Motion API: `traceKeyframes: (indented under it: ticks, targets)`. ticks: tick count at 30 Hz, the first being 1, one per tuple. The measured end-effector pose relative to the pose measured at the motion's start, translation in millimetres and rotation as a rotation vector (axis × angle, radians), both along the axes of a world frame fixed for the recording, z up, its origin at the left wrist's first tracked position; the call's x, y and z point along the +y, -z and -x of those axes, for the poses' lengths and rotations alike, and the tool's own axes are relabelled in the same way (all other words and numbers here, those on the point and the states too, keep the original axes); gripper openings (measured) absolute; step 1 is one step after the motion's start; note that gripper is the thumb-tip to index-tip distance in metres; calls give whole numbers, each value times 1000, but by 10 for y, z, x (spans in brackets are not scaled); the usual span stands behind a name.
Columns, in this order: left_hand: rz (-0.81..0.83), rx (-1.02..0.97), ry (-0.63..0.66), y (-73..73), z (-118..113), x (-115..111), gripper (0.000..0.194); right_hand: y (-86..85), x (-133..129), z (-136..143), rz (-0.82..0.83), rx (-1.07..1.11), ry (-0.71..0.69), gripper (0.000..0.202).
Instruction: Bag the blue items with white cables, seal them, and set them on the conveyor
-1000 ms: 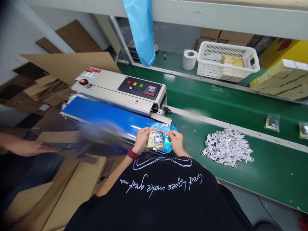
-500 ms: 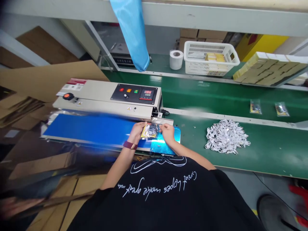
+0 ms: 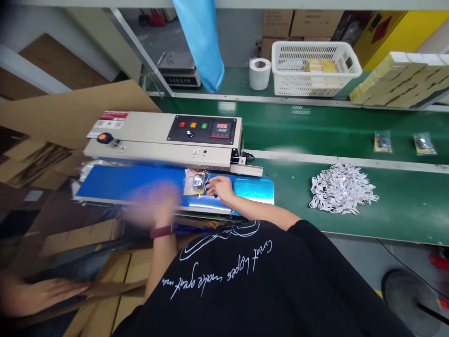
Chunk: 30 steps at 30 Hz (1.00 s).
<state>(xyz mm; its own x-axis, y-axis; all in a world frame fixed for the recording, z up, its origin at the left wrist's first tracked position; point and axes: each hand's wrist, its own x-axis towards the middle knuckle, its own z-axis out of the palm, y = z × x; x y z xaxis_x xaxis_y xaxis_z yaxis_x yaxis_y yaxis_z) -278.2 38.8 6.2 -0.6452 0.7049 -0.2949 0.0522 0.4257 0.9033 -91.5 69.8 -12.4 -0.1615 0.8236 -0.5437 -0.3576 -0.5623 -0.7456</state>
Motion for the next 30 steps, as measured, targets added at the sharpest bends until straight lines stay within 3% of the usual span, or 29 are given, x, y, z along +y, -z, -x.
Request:
traceKeyframes:
  ticks: [3,7,11,14,19,24,27,30]
  targets:
    - [-62,191,-141,-20,115,-319,22,-36,-105,19,39,15,-83,14]
    - [-194,483,-276,25,52,-598,17,-108,-269,-81,1,22,-247,14]
    - [-322,586,-176,-37,-192,-675,17,-166,-417,-431,-80,24,-394,17]
    - [-378,608,-18,-142,-518,-612,20,-129,-566,-932,-104,0,-465,27]
    - [-403,427,318,-298,-1283,-353,20,171,-1024,-2183,-129,-176,-370,31]
    - [-203,278,784,-554,-2292,-21,19,614,-1618,-3457,-27,-1083,-179,19]
    - [-113,167,1090,-592,-3035,279,21,843,-1751,-3921,39,-1278,-64,24]
    - [-37,57,1286,-403,-3848,675,23,1020,-1668,-4135,-32,-1459,-40,31]
